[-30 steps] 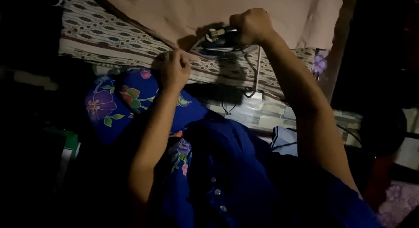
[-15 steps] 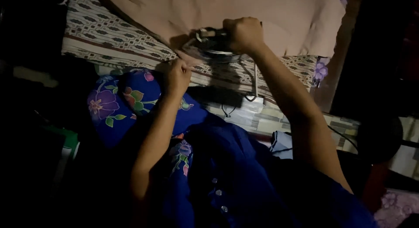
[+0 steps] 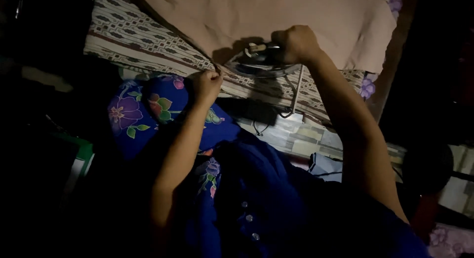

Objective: Ironing and folding a pair of light-colored trousers on a table.

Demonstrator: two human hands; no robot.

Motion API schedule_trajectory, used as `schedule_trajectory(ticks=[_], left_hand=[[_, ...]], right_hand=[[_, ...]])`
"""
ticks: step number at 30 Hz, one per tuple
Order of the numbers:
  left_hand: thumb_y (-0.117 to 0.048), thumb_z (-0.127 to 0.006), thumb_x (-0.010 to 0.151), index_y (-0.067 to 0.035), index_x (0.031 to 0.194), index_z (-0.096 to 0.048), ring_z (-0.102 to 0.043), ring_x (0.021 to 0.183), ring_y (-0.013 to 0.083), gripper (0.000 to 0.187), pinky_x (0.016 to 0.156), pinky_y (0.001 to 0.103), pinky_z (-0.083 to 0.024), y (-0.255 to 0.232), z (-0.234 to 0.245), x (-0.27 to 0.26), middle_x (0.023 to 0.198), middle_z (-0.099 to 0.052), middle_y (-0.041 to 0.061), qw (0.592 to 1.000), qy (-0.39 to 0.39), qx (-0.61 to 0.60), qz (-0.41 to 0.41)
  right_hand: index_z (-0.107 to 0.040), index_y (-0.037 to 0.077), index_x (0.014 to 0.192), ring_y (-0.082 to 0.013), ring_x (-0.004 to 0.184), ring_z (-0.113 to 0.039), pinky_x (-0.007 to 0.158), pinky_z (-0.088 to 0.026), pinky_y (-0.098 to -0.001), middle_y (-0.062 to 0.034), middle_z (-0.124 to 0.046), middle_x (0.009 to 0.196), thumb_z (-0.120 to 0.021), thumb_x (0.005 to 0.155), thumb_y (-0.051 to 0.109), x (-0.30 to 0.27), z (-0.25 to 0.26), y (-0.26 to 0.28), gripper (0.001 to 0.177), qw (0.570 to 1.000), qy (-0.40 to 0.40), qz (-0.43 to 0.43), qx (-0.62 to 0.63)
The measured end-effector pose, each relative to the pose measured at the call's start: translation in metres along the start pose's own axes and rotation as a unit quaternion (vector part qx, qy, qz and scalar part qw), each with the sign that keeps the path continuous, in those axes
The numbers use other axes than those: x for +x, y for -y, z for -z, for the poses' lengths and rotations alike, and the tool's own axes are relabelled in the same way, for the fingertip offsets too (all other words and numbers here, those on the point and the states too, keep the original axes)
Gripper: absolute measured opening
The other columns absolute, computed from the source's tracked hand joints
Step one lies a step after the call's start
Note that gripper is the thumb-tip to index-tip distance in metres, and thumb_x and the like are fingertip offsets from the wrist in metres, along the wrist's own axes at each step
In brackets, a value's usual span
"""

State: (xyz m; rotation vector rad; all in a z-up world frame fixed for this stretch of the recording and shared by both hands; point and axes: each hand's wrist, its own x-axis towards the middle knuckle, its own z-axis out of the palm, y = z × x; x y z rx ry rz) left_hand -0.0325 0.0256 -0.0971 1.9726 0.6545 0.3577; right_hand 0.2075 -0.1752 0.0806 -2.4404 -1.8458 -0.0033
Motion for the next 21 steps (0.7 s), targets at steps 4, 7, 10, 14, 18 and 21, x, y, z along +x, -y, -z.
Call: schedule_trajectory(ticks=[4,7,10,14,18,21], left_hand=[[-0.022,-0.074,0.089,-0.001,0.087,-0.072,-0.069,0.069,0.0211,0.021,0.066,0.036,-0.054,0.009,-0.010,0.000,0.075,-0.074,0.011,0.987,0.038,-0.142,0.059],[-0.023,-0.077,0.087,-0.001,0.087,-0.073,-0.071,0.072,0.0263,0.023,0.068,0.038,-0.055,-0.021,0.007,-0.005,0.078,-0.074,0.014,0.993,0.027,-0.103,0.050],[-0.023,-0.074,0.091,-0.001,0.087,-0.074,-0.071,0.075,0.0339,0.022,0.070,0.043,-0.054,-0.063,0.032,-0.009,0.080,-0.072,0.020,0.998,0.036,0.033,0.031],[-0.021,-0.072,0.088,-0.003,0.089,-0.075,-0.071,0.080,0.0394,0.018,0.074,0.048,-0.055,-0.066,0.034,-0.007,0.083,-0.072,0.022,0.995,0.030,0.089,-0.020],[-0.019,-0.070,0.089,-0.003,0.088,-0.073,-0.069,0.079,0.0415,0.017,0.070,0.050,-0.053,-0.037,0.012,-0.003,0.083,-0.070,0.022,0.998,0.032,0.040,0.040],[-0.022,-0.073,0.089,-0.003,0.083,-0.073,-0.067,0.078,0.0438,0.020,0.070,0.052,-0.052,-0.020,-0.001,0.000,0.082,-0.069,0.023,0.994,0.040,0.074,0.074]], right_hand=[[-0.075,0.014,0.094,-0.0317,0.062,-0.068,0.058,-0.053,-0.0439,-0.0100,-0.071,0.074,-0.082,0.084,0.048,-0.012,0.011,0.005,0.036,1.000,-0.020,0.004,0.002],[-0.074,0.014,0.092,-0.0293,0.058,-0.066,0.056,-0.052,-0.0421,-0.0095,-0.069,0.071,-0.084,0.085,0.047,-0.013,0.005,0.005,0.035,1.000,-0.027,0.000,-0.012],[-0.073,0.013,0.091,-0.0269,0.054,-0.064,0.053,-0.050,-0.0398,-0.0090,-0.068,0.069,-0.083,0.082,0.043,-0.014,-0.005,-0.002,0.033,0.999,-0.014,-0.013,-0.038],[-0.074,0.014,0.089,-0.0264,0.052,-0.062,0.050,-0.048,-0.0394,-0.0079,-0.068,0.066,-0.083,0.078,0.039,-0.012,0.002,0.007,0.028,0.999,-0.026,-0.009,-0.044],[-0.072,0.013,0.088,-0.0269,0.054,-0.063,0.053,-0.049,-0.0394,-0.0095,-0.068,0.069,-0.084,0.080,0.038,-0.003,0.002,0.018,0.028,0.997,-0.080,0.009,-0.002],[-0.073,0.013,0.091,-0.0255,0.048,-0.063,0.049,-0.050,-0.0389,-0.0088,-0.069,0.067,-0.083,0.086,0.040,0.006,-0.005,0.027,0.030,0.998,-0.058,-0.027,0.008]])
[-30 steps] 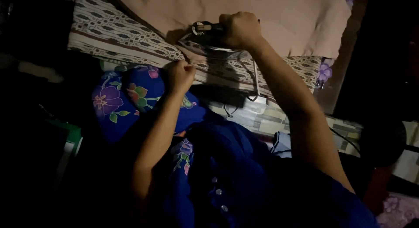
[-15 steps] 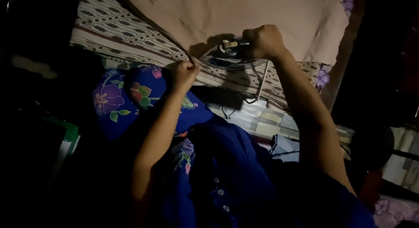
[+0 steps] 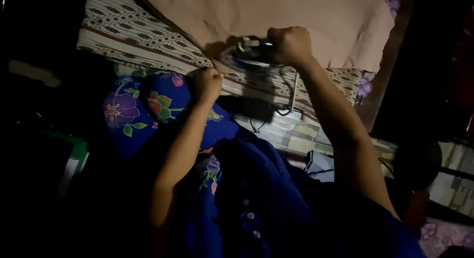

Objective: Ironing and folding a pair of light-colored trousers on a table.

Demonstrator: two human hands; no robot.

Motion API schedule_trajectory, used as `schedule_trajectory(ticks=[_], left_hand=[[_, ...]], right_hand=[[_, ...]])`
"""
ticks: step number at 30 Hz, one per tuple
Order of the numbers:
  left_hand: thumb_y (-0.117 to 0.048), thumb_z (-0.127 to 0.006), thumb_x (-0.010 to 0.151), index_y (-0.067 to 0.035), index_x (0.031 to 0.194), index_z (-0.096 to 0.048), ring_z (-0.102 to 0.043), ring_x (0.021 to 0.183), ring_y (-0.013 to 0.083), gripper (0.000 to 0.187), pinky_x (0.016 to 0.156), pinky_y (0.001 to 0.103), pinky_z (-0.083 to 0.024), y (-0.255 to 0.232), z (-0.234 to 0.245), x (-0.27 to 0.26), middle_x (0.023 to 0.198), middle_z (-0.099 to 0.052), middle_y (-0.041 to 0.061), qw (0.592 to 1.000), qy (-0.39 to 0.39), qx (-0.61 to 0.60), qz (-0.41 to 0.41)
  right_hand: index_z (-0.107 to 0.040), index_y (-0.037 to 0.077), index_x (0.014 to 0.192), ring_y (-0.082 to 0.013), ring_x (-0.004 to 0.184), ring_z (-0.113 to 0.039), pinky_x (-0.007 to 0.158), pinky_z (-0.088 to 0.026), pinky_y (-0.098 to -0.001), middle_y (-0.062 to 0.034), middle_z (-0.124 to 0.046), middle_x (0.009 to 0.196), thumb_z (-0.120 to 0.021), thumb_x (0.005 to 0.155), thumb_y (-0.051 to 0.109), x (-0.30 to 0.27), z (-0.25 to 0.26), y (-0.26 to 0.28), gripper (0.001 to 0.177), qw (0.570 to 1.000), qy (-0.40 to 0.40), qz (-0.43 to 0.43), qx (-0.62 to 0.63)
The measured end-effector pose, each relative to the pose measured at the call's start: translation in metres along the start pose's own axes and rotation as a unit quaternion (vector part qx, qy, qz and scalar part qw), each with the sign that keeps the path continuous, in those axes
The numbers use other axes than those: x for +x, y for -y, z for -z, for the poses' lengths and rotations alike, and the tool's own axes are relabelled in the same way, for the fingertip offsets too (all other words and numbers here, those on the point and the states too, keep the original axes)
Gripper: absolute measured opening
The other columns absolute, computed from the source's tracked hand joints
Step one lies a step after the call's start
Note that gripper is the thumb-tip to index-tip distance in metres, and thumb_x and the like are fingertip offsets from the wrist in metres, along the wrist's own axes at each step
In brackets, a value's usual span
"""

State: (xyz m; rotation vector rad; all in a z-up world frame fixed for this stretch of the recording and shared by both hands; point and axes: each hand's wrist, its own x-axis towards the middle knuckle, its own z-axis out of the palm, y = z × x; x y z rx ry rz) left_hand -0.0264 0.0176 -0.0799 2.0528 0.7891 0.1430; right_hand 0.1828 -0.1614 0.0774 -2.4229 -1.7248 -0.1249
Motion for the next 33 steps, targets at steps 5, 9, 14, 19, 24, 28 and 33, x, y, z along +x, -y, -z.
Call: schedule_trajectory(ticks=[5,9,14,19,24,28,33], left_hand=[[-0.023,-0.078,0.084,-0.003,0.076,-0.069,-0.068,0.071,0.0381,0.023,0.067,0.048,-0.052,0.025,-0.019,0.008,0.075,-0.069,0.021,0.998,-0.045,-0.027,-0.046],[-0.025,-0.079,0.084,-0.004,0.073,-0.069,-0.067,0.069,0.0372,0.025,0.065,0.048,-0.051,-0.010,0.015,-0.006,0.073,-0.067,0.021,0.999,-0.021,0.022,-0.044],[-0.018,-0.073,0.086,-0.005,0.076,-0.070,-0.068,0.073,0.0387,0.017,0.067,0.049,-0.052,0.009,-0.005,0.001,0.076,-0.069,0.019,0.995,-0.048,-0.013,-0.084],[-0.023,-0.070,0.084,-0.003,0.083,-0.070,-0.067,0.080,0.0448,0.020,0.072,0.054,-0.052,0.002,-0.002,0.004,0.082,-0.069,0.023,0.999,-0.013,0.026,-0.046],[-0.019,-0.065,0.076,-0.004,0.088,-0.073,-0.067,0.090,0.0485,0.021,0.083,0.057,-0.052,0.008,-0.005,0.009,0.093,-0.070,0.028,0.991,-0.019,0.122,-0.049],[-0.023,-0.066,0.082,-0.001,0.090,-0.073,-0.065,0.092,0.0506,0.024,0.084,0.058,-0.051,-0.016,0.016,0.008,0.094,-0.070,0.030,0.993,0.051,0.109,-0.008],[-0.017,-0.066,0.085,-0.003,0.087,-0.072,-0.070,0.087,0.0446,0.015,0.075,0.053,-0.055,-0.045,0.032,0.026,0.089,-0.072,0.024,0.984,-0.022,-0.112,-0.136]], right_hand=[[-0.070,0.014,0.084,-0.0287,0.053,-0.064,0.051,-0.053,-0.0419,-0.0090,-0.067,0.066,-0.080,0.092,0.052,0.020,0.011,0.025,0.040,0.996,-0.056,-0.027,-0.060],[-0.069,0.010,0.084,-0.0289,0.050,-0.064,0.049,-0.052,-0.0441,-0.0110,-0.066,0.063,-0.079,0.089,0.057,0.020,0.018,0.020,0.048,0.999,0.021,0.011,-0.040],[-0.069,0.010,0.085,-0.0282,0.051,-0.067,0.050,-0.054,-0.0424,-0.0113,-0.069,0.067,-0.077,0.095,0.047,0.022,0.000,0.029,0.040,0.996,-0.016,-0.065,-0.060],[-0.066,0.008,0.089,-0.0314,0.058,-0.069,0.053,-0.055,-0.0433,-0.0150,-0.071,0.074,-0.072,0.101,0.037,0.075,-0.035,0.047,0.032,0.986,-0.101,-0.121,-0.047],[-0.067,0.009,0.089,-0.0382,0.062,-0.071,0.051,-0.054,-0.0482,-0.0175,-0.072,0.074,-0.071,0.089,0.033,0.126,-0.047,0.072,0.024,0.978,-0.137,-0.149,-0.047],[-0.066,0.008,0.092,-0.0409,0.067,-0.071,0.058,-0.055,-0.0493,-0.0213,-0.071,0.075,-0.069,0.095,0.034,0.120,-0.032,0.073,0.026,0.984,-0.093,-0.152,0.003],[-0.067,0.006,0.095,-0.0411,0.066,-0.070,0.058,-0.054,-0.0506,-0.0213,-0.070,0.077,-0.068,0.099,0.039,0.050,0.002,0.036,0.033,0.985,-0.002,-0.171,-0.005]])
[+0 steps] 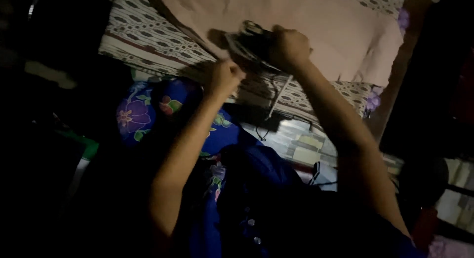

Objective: Ironing and folding a pair of light-colored trousers on a table.

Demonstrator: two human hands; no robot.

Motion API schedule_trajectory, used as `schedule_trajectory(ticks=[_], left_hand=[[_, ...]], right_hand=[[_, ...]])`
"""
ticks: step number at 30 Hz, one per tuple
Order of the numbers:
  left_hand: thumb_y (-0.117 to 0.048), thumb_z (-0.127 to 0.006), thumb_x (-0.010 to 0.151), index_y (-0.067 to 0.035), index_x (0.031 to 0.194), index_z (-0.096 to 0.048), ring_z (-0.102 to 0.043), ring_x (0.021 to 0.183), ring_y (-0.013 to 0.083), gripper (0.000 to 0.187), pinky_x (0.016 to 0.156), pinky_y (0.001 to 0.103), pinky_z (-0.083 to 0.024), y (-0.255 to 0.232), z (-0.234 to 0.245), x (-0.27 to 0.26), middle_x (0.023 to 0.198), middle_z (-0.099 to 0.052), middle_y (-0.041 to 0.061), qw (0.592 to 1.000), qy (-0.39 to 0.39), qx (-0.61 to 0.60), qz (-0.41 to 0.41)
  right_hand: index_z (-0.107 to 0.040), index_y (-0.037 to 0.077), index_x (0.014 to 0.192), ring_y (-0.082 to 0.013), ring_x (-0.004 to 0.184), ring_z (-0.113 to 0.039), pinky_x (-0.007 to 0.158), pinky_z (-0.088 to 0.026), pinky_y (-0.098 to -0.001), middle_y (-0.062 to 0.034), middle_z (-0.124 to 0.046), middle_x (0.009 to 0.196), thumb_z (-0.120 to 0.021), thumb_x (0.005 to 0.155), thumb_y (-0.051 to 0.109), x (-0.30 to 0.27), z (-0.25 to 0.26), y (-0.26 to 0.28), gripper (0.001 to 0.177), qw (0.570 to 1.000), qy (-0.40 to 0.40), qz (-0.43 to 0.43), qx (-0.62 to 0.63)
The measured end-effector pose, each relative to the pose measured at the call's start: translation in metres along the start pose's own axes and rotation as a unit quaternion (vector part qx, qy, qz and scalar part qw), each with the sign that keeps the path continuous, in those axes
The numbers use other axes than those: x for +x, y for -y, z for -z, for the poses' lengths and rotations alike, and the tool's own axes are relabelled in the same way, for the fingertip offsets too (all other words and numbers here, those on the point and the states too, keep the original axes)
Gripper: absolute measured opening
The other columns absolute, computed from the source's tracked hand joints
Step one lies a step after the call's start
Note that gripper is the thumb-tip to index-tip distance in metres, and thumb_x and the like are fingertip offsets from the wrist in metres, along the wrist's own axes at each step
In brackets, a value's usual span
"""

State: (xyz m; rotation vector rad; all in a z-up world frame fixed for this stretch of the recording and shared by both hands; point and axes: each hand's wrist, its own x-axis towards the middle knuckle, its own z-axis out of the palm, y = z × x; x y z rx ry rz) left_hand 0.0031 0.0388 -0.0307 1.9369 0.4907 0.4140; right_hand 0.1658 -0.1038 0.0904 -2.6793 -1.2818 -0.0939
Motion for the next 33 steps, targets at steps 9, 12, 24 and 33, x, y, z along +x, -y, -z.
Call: schedule_trajectory(ticks=[9,12,24,33], left_hand=[[-0.010,-0.065,0.084,0.001,0.104,-0.070,-0.062,0.099,0.0435,0.024,0.085,0.055,-0.047,0.030,-0.008,0.064,0.104,-0.068,0.025,0.971,-0.030,0.191,-0.142],[-0.014,-0.067,0.087,0.003,0.110,-0.069,-0.061,0.103,0.0461,0.029,0.088,0.055,-0.047,0.008,0.010,0.065,0.110,-0.067,0.027,0.957,-0.032,0.228,-0.176],[0.000,-0.059,0.090,0.001,0.097,-0.060,-0.058,0.102,0.0438,0.007,0.085,0.052,-0.047,0.043,0.064,0.099,0.102,-0.059,0.022,0.973,-0.044,0.204,-0.103],[-0.001,-0.063,0.098,-0.004,0.124,-0.060,-0.054,0.113,0.0440,0.027,0.092,0.054,-0.046,0.085,0.124,0.124,0.122,-0.055,0.026,0.959,-0.106,0.262,-0.019]], right_hand=[[-0.070,0.008,0.092,-0.0399,0.064,-0.068,0.058,-0.053,-0.0478,-0.0199,-0.069,0.072,-0.076,0.098,0.047,-0.114,0.043,-0.146,0.041,0.990,0.045,-0.094,-0.095],[-0.071,0.009,0.092,-0.0364,0.063,-0.068,0.059,-0.054,-0.0459,-0.0175,-0.068,0.074,-0.075,0.103,0.044,-0.120,0.037,-0.160,0.038,0.990,0.024,-0.092,-0.102],[-0.068,0.009,0.092,-0.0286,0.053,-0.068,0.051,-0.053,-0.0423,-0.0132,-0.070,0.070,-0.074,0.098,0.034,-0.001,-0.016,-0.031,0.026,0.999,-0.005,-0.014,-0.042],[-0.069,0.009,0.095,-0.0421,0.065,-0.069,0.053,-0.053,-0.0516,-0.0188,-0.071,0.076,-0.074,0.089,0.030,0.060,-0.026,0.039,0.022,0.999,-0.048,0.008,0.018]])
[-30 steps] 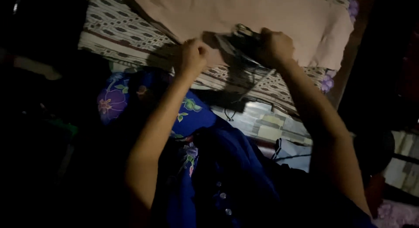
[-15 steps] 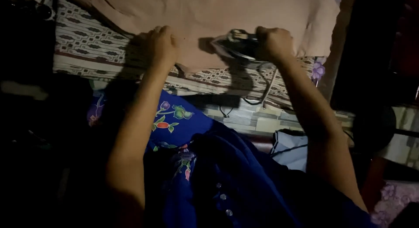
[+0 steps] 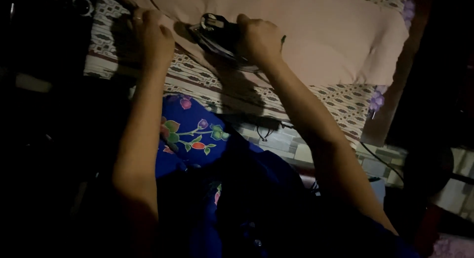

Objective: Ironing and folding a pair of light-colored trousers on a table.

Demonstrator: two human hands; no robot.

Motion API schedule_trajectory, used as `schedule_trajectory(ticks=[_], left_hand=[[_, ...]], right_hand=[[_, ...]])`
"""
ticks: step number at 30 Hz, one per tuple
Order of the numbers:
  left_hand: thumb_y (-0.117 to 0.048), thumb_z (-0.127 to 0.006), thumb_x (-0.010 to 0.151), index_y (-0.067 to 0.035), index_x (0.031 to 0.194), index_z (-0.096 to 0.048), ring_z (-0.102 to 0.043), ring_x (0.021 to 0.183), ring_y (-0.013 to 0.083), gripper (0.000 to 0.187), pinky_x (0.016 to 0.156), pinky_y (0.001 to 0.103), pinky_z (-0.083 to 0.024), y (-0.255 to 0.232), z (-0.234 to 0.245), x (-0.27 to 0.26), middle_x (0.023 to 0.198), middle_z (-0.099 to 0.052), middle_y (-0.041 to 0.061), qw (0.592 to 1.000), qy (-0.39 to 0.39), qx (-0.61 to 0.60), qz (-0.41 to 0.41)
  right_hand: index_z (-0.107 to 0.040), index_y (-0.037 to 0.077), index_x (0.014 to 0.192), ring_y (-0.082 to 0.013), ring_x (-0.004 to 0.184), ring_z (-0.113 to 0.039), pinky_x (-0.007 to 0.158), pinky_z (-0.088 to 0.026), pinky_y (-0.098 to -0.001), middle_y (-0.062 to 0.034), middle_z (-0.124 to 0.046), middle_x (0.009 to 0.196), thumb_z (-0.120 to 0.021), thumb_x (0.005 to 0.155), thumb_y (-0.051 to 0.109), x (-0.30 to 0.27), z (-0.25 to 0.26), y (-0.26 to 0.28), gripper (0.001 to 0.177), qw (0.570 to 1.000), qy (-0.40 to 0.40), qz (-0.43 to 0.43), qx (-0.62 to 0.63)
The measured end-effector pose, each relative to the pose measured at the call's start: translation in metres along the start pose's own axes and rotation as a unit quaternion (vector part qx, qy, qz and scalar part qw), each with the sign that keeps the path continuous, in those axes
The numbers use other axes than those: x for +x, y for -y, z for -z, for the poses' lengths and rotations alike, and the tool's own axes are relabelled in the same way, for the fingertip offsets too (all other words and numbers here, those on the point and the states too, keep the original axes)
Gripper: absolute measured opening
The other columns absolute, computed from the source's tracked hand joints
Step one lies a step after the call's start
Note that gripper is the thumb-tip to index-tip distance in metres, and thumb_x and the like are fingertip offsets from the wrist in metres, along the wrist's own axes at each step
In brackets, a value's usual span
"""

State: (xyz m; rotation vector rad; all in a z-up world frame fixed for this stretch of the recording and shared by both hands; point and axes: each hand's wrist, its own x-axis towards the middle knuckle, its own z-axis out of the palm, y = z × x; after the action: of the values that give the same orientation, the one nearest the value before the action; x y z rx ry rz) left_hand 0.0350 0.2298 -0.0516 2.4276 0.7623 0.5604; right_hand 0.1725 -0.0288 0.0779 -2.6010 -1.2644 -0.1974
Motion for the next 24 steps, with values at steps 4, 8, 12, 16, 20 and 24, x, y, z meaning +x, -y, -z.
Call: schedule_trajectory(ticks=[4,8,12,16,20,24], left_hand=[[0.000,-0.060,0.105,-0.004,0.153,-0.046,-0.049,0.133,0.0463,0.051,0.107,0.052,-0.047,0.012,0.013,0.025,0.150,-0.042,0.028,0.997,-0.064,-0.033,-0.017],[-0.010,-0.067,0.107,-0.007,0.158,-0.038,-0.045,0.143,0.0438,0.059,0.114,0.047,-0.049,0.015,0.012,0.055,0.162,-0.034,0.023,0.992,-0.122,-0.036,-0.015],[-0.012,-0.067,0.100,-0.002,0.150,-0.041,-0.051,0.129,0.0470,0.058,0.101,0.050,-0.049,0.040,-0.011,0.081,0.151,-0.042,0.029,0.987,-0.156,0.023,0.014],[-0.017,-0.065,0.104,0.001,0.143,-0.047,-0.062,0.116,0.0444,0.046,0.094,0.053,-0.053,0.088,-0.041,0.110,0.132,-0.059,0.027,0.994,-0.041,-0.007,0.105],[-0.023,-0.063,0.111,-0.003,0.136,-0.054,-0.064,0.118,0.0410,0.033,0.096,0.053,-0.053,0.089,-0.034,0.116,0.127,-0.063,0.024,0.996,-0.003,-0.003,0.084],[-0.017,-0.065,0.100,-0.009,0.134,-0.055,-0.061,0.120,0.0470,0.036,0.095,0.053,-0.051,0.075,-0.023,0.111,0.127,-0.064,0.023,0.985,-0.126,0.119,-0.027]], right_hand=[[-0.067,0.006,0.090,-0.0418,0.066,-0.070,0.057,-0.054,-0.0510,-0.0195,-0.071,0.074,-0.074,0.093,0.037,-0.001,0.010,-0.002,0.032,0.998,0.025,0.050,-0.002],[-0.067,0.004,0.092,-0.0404,0.059,-0.069,0.053,-0.053,-0.0488,-0.0213,-0.069,0.070,-0.072,0.096,0.039,0.002,0.010,0.015,0.035,0.997,0.053,-0.043,-0.024],[-0.067,0.007,0.092,-0.0383,0.057,-0.068,0.050,-0.052,-0.0491,-0.0178,-0.069,0.068,-0.070,0.097,0.033,0.011,-0.005,0.025,0.026,0.994,0.037,-0.086,-0.051],[-0.065,0.009,0.081,-0.0377,0.056,-0.068,0.052,-0.053,-0.0476,-0.0172,-0.067,0.064,-0.076,0.089,0.039,0.019,0.002,0.027,0.033,0.998,0.017,0.016,-0.056],[-0.061,0.007,0.081,-0.0365,0.055,-0.067,0.051,-0.052,-0.0473,-0.0153,-0.066,0.066,-0.075,0.092,0.030,0.021,-0.006,0.029,0.028,0.999,0.005,0.030,-0.039],[-0.060,0.007,0.082,-0.0359,0.055,-0.067,0.049,-0.052,-0.0478,-0.0153,-0.067,0.067,-0.074,0.091,0.030,0.031,-0.016,0.043,0.029,1.000,0.006,0.014,-0.019]])
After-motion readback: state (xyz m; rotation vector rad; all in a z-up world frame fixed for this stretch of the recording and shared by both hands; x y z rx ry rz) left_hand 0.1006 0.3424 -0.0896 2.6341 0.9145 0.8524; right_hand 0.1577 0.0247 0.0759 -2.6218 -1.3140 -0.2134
